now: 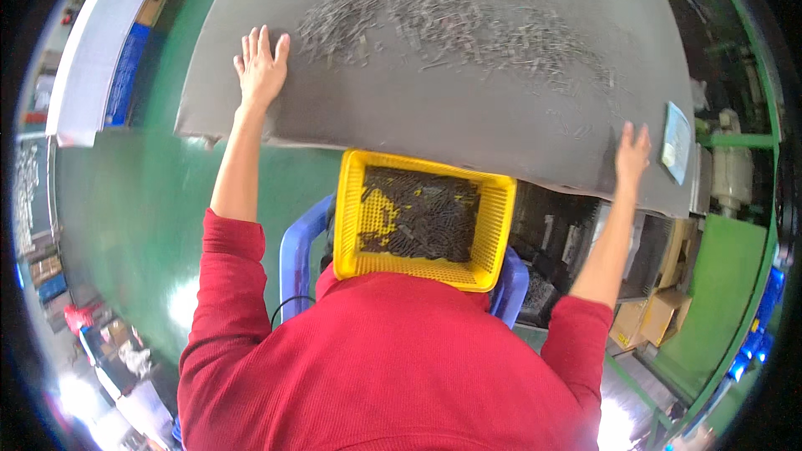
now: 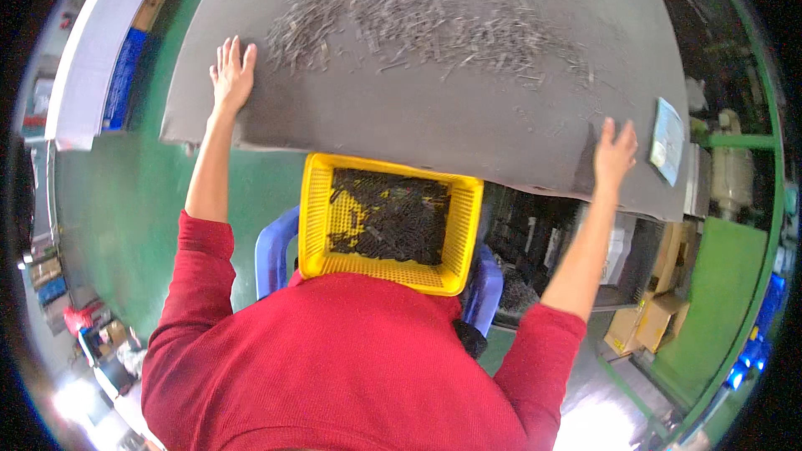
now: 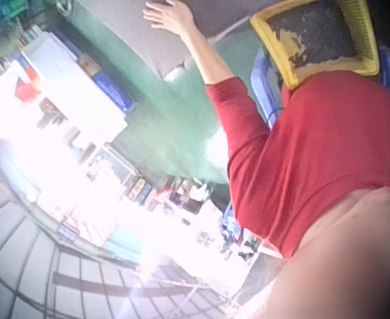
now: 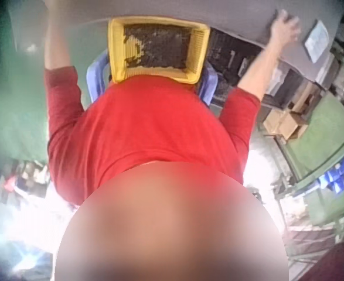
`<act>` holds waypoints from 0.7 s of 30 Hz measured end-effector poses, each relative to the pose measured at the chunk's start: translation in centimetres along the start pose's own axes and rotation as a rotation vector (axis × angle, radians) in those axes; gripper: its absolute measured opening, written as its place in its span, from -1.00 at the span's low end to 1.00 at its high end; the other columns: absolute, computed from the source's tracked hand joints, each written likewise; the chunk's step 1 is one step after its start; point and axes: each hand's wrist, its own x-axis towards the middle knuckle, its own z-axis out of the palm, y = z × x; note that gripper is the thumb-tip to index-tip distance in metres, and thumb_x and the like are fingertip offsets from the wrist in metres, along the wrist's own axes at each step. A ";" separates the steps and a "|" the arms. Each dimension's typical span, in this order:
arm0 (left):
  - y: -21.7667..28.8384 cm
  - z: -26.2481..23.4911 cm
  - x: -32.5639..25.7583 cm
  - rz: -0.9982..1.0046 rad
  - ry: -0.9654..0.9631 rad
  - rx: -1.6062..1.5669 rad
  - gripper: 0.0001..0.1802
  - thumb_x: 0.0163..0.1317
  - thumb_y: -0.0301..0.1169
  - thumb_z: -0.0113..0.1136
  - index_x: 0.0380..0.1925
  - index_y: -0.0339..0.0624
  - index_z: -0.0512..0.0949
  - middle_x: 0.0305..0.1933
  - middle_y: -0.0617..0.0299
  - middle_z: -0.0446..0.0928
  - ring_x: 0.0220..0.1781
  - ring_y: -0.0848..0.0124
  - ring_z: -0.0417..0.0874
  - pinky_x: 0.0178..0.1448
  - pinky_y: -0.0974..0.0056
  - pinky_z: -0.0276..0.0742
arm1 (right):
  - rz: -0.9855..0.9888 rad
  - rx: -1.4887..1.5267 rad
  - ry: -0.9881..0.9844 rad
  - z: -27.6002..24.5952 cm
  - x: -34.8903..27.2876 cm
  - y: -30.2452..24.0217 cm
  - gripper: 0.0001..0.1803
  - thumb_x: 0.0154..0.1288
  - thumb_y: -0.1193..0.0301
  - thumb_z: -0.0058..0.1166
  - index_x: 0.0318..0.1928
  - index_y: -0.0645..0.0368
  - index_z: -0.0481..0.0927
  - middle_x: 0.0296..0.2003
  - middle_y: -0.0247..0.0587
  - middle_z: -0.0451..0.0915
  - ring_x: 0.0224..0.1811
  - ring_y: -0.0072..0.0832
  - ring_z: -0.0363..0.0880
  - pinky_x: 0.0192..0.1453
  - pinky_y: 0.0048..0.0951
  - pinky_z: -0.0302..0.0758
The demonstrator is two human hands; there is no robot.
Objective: The person sorts small metal hooks on a table and places them into a yellow basket. They then attach individual hooks onto a rotating vertical rack, working alongside other workers who are also sorting hooks.
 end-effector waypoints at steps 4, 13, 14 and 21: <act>5.0 2.3 2.7 0.045 -0.036 -0.049 -0.19 0.28 0.19 -0.41 0.33 -0.19 -0.03 0.41 -0.05 -0.05 0.47 0.13 -0.15 0.44 -0.05 -0.30 | 0.034 -0.137 -0.027 2.1 2.7 -6.6 -0.17 0.27 -0.23 -0.50 0.35 0.08 0.00 0.34 0.05 -0.02 0.43 -0.10 -0.20 0.40 0.05 -0.26; 21.0 3.1 1.6 0.609 -0.253 -0.609 -0.45 0.32 -0.07 -0.19 0.18 -0.19 0.28 0.27 -0.01 0.24 0.38 0.13 0.11 0.40 0.11 -0.03 | -0.565 0.376 -0.171 4.2 1.1 -19.7 -0.42 0.32 -0.04 -0.25 0.23 0.01 0.28 0.26 -0.10 0.21 0.33 -0.21 0.13 0.37 -0.21 0.04; 21.4 1.5 1.5 0.615 -0.291 -0.744 -0.53 0.33 -0.13 -0.17 0.13 -0.16 0.36 0.21 0.00 0.32 0.34 0.13 0.20 0.36 0.12 0.07 | -0.573 0.535 -0.262 2.5 0.4 -20.4 -0.48 0.32 0.00 -0.21 0.18 -0.04 0.36 0.24 -0.14 0.27 0.28 -0.24 0.22 0.33 -0.27 0.14; 8.3 6.0 15.6 0.179 0.133 -0.190 -0.51 0.32 -0.10 -0.21 0.11 -0.17 0.36 0.19 0.09 0.34 0.29 0.21 0.23 0.32 0.04 0.06 | -0.062 0.147 0.136 3.8 15.6 -2.4 -0.39 0.34 -0.05 -0.31 0.22 0.08 0.27 0.23 -0.19 0.27 0.32 -0.24 0.13 0.36 -0.16 0.02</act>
